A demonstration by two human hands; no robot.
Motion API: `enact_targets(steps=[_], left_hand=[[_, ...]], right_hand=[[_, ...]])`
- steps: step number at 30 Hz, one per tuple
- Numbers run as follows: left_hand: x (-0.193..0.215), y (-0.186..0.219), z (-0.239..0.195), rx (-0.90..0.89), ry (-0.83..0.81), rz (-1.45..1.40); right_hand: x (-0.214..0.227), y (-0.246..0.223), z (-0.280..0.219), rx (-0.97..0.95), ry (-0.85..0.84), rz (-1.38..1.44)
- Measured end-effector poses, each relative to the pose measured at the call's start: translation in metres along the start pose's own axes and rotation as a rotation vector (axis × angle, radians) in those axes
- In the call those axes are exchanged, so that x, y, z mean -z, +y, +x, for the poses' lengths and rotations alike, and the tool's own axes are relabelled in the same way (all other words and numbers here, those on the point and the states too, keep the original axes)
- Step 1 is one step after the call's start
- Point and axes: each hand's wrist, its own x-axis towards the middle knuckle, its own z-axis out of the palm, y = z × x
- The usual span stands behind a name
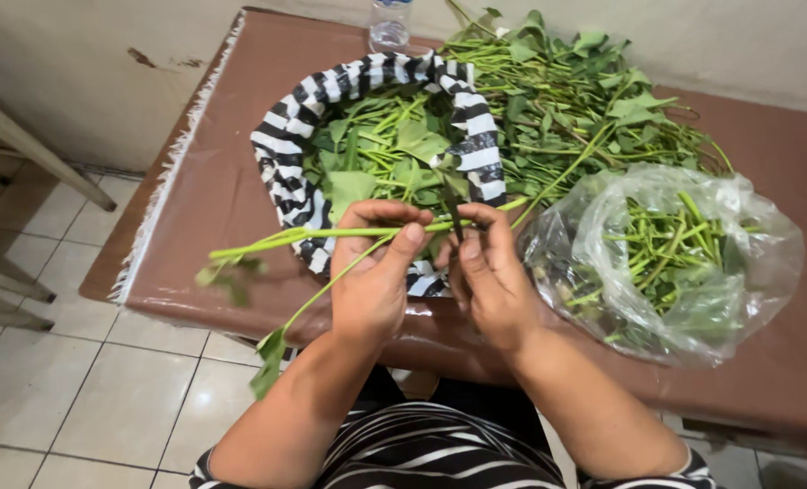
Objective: The person trims green leafy vegetable stems using a knife, placing trimmed pieces into a striped cloth bag and discarding excess stems into a plastic bag. The person repeatedly picks up stems, cuts them, and organizes the pieces.
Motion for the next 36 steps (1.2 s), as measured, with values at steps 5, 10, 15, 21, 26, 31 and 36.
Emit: enact_targets(steps=[5, 10, 15, 21, 26, 31, 36], left_hand=[[-0.001, 0.000, -0.012, -0.133, -0.117, 0.209], [-0.002, 0.004, -0.018, -0.129, -0.205, 0.312], [-0.005, 0.003, -0.025, -0.149, -0.268, 0.426], [-0.010, 0.005, -0.042, -0.139, -0.428, 0.402], [0.007, 0.020, -0.020, 0.095, -0.263, 0.358], [0.019, 0.023, 0.001, 0.200, -0.143, 0.122], [0.019, 0.019, 0.014, 0.260, -0.101, -0.091]], right_hand=[[-0.002, 0.012, -0.002, 0.014, 0.064, 0.167], [0.003, 0.016, -0.005, -0.055, 0.103, 0.240], [0.006, 0.010, -0.010, -0.017, 0.107, 0.254], [0.049, -0.021, -0.008, 0.040, 0.404, 0.201], [0.133, -0.052, -0.020, 0.241, 0.694, -0.057], [0.212, -0.052, -0.018, -0.123, 0.683, 0.100], [0.216, -0.061, -0.026, -0.121, 0.386, 0.432]])
